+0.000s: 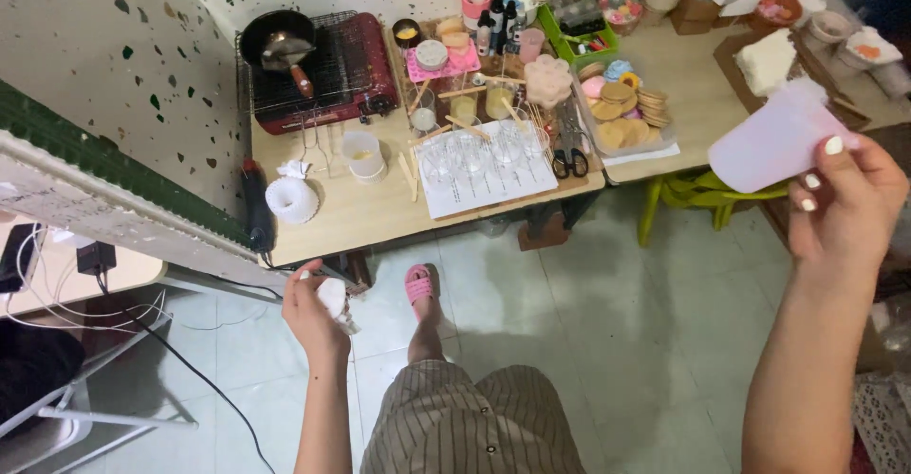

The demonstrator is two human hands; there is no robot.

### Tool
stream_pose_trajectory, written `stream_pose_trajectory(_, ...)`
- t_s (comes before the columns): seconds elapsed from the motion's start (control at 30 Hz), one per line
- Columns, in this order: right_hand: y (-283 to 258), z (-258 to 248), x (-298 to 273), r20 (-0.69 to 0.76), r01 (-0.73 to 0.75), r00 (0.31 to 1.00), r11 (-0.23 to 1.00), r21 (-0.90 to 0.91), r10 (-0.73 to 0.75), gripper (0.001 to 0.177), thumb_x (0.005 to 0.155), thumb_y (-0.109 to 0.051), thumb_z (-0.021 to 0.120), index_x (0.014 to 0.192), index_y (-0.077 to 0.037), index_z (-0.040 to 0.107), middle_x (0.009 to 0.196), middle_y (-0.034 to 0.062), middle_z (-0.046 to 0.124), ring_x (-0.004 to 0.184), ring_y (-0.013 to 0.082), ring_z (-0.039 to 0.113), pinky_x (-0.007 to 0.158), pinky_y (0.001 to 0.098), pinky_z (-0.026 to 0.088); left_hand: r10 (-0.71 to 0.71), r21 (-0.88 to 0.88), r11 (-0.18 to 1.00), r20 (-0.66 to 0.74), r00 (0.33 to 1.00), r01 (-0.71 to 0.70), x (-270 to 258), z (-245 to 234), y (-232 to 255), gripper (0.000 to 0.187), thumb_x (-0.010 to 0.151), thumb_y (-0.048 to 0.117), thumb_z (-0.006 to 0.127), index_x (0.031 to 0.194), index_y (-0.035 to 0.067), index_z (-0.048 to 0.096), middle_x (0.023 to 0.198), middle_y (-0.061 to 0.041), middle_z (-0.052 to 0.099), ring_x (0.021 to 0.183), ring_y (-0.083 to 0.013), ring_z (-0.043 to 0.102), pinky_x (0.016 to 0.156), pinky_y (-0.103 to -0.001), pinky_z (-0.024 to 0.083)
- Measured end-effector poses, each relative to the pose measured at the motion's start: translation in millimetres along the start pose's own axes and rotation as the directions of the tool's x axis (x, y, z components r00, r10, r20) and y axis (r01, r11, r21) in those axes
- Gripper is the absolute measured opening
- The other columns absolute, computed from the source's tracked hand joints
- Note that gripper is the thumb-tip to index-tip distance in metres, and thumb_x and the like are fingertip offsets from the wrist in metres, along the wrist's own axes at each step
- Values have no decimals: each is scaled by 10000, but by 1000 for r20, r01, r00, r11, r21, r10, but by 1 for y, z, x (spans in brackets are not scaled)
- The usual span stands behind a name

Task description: Pouring melted wax into containers and cutting solid wax blocks for candle preparation.

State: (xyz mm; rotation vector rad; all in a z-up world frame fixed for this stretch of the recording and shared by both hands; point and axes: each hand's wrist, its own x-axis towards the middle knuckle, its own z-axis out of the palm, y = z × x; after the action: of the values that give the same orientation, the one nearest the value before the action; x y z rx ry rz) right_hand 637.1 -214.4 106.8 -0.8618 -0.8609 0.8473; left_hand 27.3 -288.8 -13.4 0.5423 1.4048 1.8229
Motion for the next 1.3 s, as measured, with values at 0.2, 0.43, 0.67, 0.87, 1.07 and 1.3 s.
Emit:
stream_pose_trajectory(0.2, 32, 77, 40, 100, -27, 995, 1000, 3, 27, 134, 1126, -37, 733, 1054, -55, 622, 1002, 40, 676, 760, 108, 567, 589, 209, 413, 2, 81, 997, -29, 1000, 0, 64, -5, -29, 309, 1109, 242, 468, 1058, -3, 648, 766, -54, 606, 571, -122, 528, 489, -269, 406)
stream_pose_trajectory(0.43, 219, 251, 64, 361, -317, 907, 917, 241, 219, 60, 1067, 22, 733, 1118, 54, 740, 718, -15, 658, 564, 46, 614, 465, 156, 493, 107, 261, 946, 306, 946, -191, 168, 29, -76, 265, 903, 30, 579, 1162, 21, 633, 1075, -80, 695, 934, -168, 682, 871, -295, 521)
stream_pose_trajectory(0.67, 372, 415, -46, 406, -352, 721, 801, -484, 562, 283, 870, 34, 609, 1115, -100, 655, 1027, 51, 715, 791, 123, 696, 529, 274, 589, -592, -7, 750, 438, 677, 661, 244, 45, -120, 470, 1016, 469, 402, 1327, 211, 641, 980, -59, 713, 629, -109, 605, 524, -257, 499)
stream_pose_trajectory(0.87, 407, 423, -116, 575, -301, 528, 771, -561, 625, 477, 818, 50, 772, 1253, -46, 602, 1028, 95, 636, 855, 165, 687, 687, 271, 585, -759, -115, 479, 444, 477, 870, 262, -19, -169, 546, 1051, 517, 417, 1333, 98, 622, 896, -75, 714, 583, -144, 656, 471, -266, 515)
stream_pose_trajectory(1.07, 538, 413, -112, 307, -435, 691, 715, -547, 655, 892, 655, 17, 805, 1435, -38, 375, 1316, 105, 476, 1137, 221, 610, 867, 361, 619, -707, -258, 479, 453, 543, 839, 275, -54, -161, 554, 1042, 540, 436, 1368, 126, 607, 894, -75, 729, 482, -115, 621, 385, -251, 500)
stream_pose_trajectory(1.3, 566, 450, -82, 321, 45, 878, 605, -795, 356, 1184, 552, -126, 985, 1500, 41, 295, 1421, 260, 507, 1324, 396, 504, 1099, 434, 412, -676, -389, 275, 573, 464, 879, 284, -34, -136, 537, 1042, 502, 434, 1439, 154, 530, 1192, -234, 671, 555, -161, 639, 394, -237, 478)
